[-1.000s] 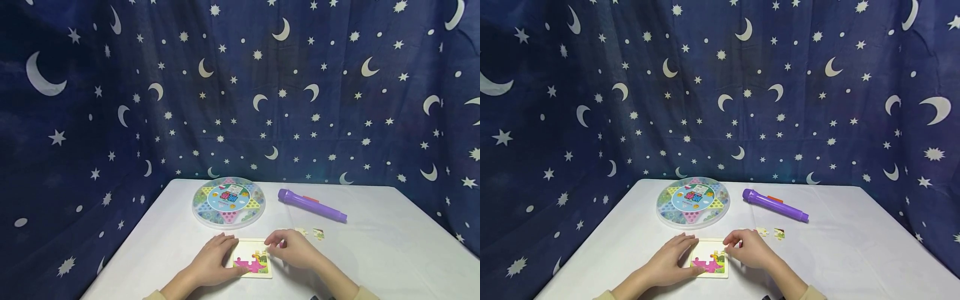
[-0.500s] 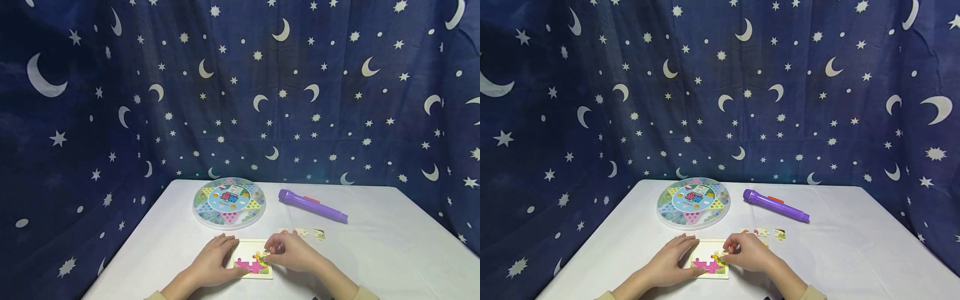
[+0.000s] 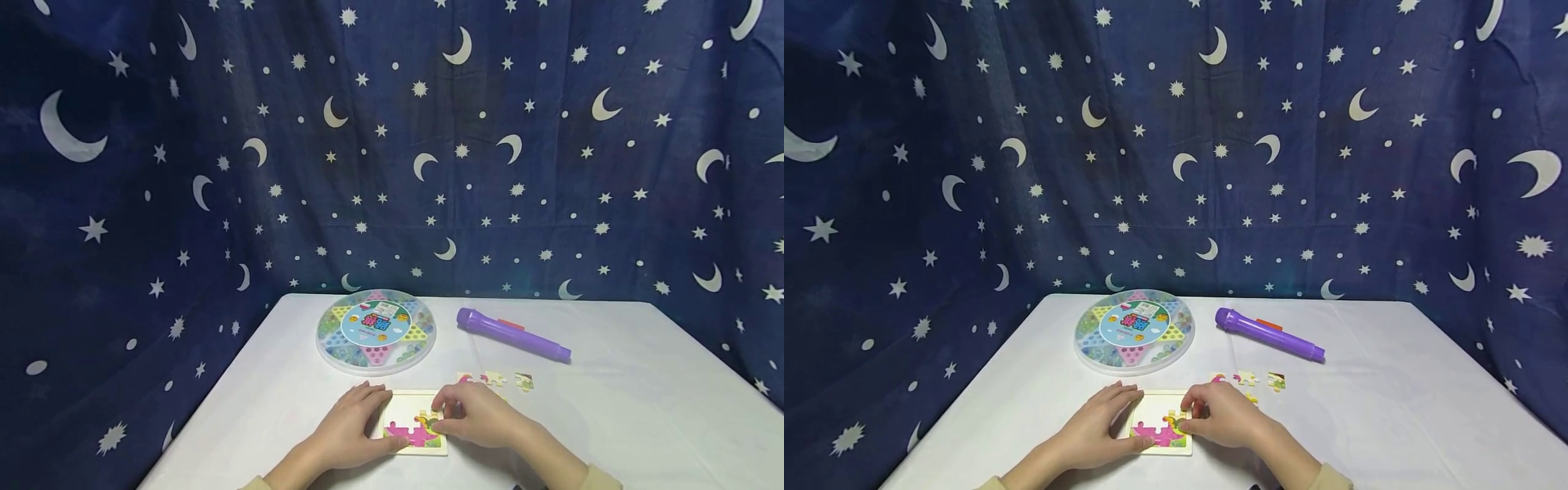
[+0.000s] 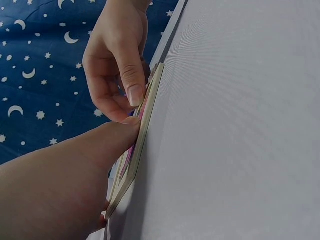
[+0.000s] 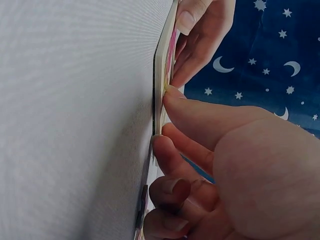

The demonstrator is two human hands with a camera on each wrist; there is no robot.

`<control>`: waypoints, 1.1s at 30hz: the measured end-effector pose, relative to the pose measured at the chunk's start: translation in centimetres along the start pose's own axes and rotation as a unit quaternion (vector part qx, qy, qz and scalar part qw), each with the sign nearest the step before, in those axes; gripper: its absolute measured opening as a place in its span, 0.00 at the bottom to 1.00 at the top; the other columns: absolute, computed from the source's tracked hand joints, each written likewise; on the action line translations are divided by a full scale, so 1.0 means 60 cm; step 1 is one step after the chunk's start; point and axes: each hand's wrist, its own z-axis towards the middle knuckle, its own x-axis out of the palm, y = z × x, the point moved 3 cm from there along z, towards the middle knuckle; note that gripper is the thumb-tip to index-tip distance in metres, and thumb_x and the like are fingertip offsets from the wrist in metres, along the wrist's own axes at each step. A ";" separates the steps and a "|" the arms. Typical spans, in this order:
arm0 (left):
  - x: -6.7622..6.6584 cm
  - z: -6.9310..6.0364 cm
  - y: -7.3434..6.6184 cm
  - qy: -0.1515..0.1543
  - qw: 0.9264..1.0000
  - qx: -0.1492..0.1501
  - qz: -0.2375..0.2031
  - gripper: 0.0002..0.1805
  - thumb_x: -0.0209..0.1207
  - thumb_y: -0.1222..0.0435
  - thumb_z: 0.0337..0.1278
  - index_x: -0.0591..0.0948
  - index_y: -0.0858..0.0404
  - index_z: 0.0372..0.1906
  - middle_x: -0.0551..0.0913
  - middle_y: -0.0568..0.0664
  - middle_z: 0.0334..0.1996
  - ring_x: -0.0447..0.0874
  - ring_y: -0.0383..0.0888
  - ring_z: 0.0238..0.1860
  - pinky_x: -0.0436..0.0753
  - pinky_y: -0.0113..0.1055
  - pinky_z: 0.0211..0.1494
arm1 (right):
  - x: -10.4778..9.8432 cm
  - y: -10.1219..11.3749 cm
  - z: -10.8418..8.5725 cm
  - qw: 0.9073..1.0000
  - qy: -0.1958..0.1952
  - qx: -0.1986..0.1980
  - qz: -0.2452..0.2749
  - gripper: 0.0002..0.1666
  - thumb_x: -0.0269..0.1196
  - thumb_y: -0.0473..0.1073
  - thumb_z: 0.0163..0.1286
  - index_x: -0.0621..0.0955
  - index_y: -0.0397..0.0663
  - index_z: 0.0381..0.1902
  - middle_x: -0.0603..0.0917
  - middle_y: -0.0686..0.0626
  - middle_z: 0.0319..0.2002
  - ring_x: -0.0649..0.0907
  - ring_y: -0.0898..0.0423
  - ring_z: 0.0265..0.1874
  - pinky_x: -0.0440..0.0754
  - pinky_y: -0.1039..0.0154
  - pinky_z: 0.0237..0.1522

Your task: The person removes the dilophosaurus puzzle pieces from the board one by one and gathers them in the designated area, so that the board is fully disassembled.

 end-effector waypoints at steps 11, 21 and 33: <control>0.002 0.000 -0.002 -0.001 1.000 0.003 0.004 0.47 0.62 0.30 0.53 0.77 0.60 0.68 0.76 0.53 0.68 0.65 0.61 0.73 0.63 0.63 0.73 | 0.001 0.003 -0.004 1.000 0.009 -0.006 0.012 0.16 0.75 0.54 0.63 0.84 0.55 0.43 0.77 0.66 0.28 0.75 0.66 0.28 0.75 0.66 0.32; 0.004 0.000 -0.002 0.003 1.000 0.003 -0.002 0.48 0.63 0.31 0.53 0.76 0.61 0.69 0.75 0.54 0.68 0.64 0.61 0.74 0.61 0.63 0.74 | 0.003 0.000 -0.006 1.000 0.020 0.009 0.022 0.14 0.75 0.52 0.64 0.84 0.57 0.43 0.77 0.65 0.29 0.75 0.64 0.29 0.74 0.66 0.33; 0.002 -0.001 -0.001 0.001 1.000 0.004 -0.004 0.47 0.64 0.32 0.53 0.77 0.61 0.69 0.75 0.55 0.68 0.64 0.62 0.74 0.61 0.63 0.74 | 0.003 0.002 -0.005 0.999 0.011 0.019 0.025 0.13 0.75 0.50 0.63 0.82 0.59 0.40 0.78 0.62 0.30 0.74 0.63 0.29 0.72 0.66 0.32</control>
